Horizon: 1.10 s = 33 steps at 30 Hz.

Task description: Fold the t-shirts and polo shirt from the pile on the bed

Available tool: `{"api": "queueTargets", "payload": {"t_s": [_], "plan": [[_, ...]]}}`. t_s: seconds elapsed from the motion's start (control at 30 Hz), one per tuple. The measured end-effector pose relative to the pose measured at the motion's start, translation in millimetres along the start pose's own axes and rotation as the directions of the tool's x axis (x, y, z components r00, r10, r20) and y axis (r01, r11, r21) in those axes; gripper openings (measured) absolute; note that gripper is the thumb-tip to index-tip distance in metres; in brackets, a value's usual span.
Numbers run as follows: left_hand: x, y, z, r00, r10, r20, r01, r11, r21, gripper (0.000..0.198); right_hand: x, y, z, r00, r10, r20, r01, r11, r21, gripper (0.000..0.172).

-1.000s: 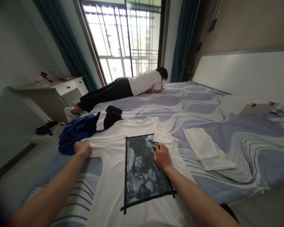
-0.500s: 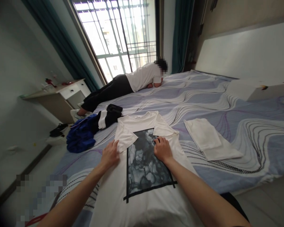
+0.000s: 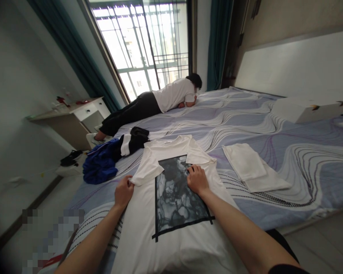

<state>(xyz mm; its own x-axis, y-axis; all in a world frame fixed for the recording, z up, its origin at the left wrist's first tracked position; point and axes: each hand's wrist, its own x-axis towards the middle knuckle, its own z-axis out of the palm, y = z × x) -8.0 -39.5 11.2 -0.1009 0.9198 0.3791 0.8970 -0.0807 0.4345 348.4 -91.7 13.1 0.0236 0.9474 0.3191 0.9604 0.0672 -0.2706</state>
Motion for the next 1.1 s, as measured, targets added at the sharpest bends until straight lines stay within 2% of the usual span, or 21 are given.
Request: {"api": "queueTargets", "payload": {"t_s": [0.13, 0.2, 0.27, 0.37, 0.47, 0.53, 0.57, 0.6, 0.67, 0.73, 0.77, 0.83, 0.93, 1.1], "plan": [[8.6, -6.8, -1.7, 0.999, -0.037, 0.023, 0.038, 0.998, -0.047, 0.032, -2.3, -0.3, -3.3, 1.000, 0.009, 0.009, -0.009, 1.000, -0.001, 0.030], [21.3, -13.7, -5.3, 0.998, -0.002, 0.061, 0.009, 0.994, -0.106, 0.040, 1.6, -3.4, -4.5, 0.999, 0.037, 0.018, -0.037, 0.999, -0.006, 0.030], [40.7, -19.0, -8.8, 0.994, 0.055, 0.094, -0.040, 0.987, -0.155, 0.046, 12.4, -14.2, -3.7, 0.992, 0.121, 0.031, -0.121, 0.993, 0.009, 0.028], [80.7, -15.2, -5.9, 0.981, 0.151, 0.125, -0.127, 0.975, -0.183, 0.050, 37.3, -51.2, 3.0, 0.955, 0.283, 0.084, -0.292, 0.949, 0.119, 0.022], [126.4, 6.6, 13.0, 0.936, 0.301, 0.181, -0.263, 0.943, -0.205, 0.051, 56.3, -106.7, 19.6, 0.944, 0.324, 0.055, -0.327, 0.910, 0.256, 0.023], [154.4, 25.6, 31.6, 0.891, 0.393, 0.225, -0.345, 0.911, -0.225, 0.056, 58.3, -142.3, 36.3, 0.979, 0.201, -0.023, -0.180, 0.920, 0.347, 0.026], [166.9, 34.4, 41.1, 0.863, 0.435, 0.257, -0.383, 0.895, -0.229, 0.060, 56.3, -157.1, 45.1, 0.997, 0.064, -0.040, -0.044, 0.919, 0.392, 0.025], [178.4, 41.9, 49.8, 0.826, 0.477, 0.301, -0.429, 0.878, -0.214, 0.063, 52.9, -169.0, 53.3, 0.992, -0.119, -0.048, 0.128, 0.893, 0.431, 0.026], [199.7, 51.6, 63.9, 0.714, 0.541, 0.444, -0.551, 0.826, -0.119, 0.064, 44.8, -183.7, 64.9, 0.915, -0.399, -0.058, 0.378, 0.799, 0.469, 0.028], [220.5, 53.8, 72.8, 0.601, 0.537, 0.592, -0.664, 0.748, -0.006, 0.056, 39.1, -187.5, 68.3, 0.855, -0.515, -0.056, 0.479, 0.743, 0.467, 0.032], [231.0, 52.3, 75.5, 0.574, 0.518, 0.634, -0.687, 0.726, 0.028, 0.050, 37.8, -186.8, 67.5, 0.847, -0.530, -0.052, 0.491, 0.740, 0.460, 0.036], [251.4, 45.4, 77.8, 0.566, 0.479, 0.671, -0.685, 0.726, 0.060, 0.038, 37.4, -183.3, 63.4, 0.833, -0.552, -0.034, 0.504, 0.734, 0.455, 0.039], [276.5, 29.0, 76.0, 0.580, 0.443, 0.683, -0.666, 0.741, 0.085, 0.023, 37.6, -180.1, 57.2, 0.793, -0.610, -0.009, 0.548, 0.705, 0.450, 0.040], [292.3, -1.7, 71.1, 0.651, 0.420, 0.632, -0.618, 0.777, 0.120, 0.022, 33.4, -182.8, 53.6, 0.761, -0.649, 0.015, 0.580, 0.690, 0.433, 0.035]]}}
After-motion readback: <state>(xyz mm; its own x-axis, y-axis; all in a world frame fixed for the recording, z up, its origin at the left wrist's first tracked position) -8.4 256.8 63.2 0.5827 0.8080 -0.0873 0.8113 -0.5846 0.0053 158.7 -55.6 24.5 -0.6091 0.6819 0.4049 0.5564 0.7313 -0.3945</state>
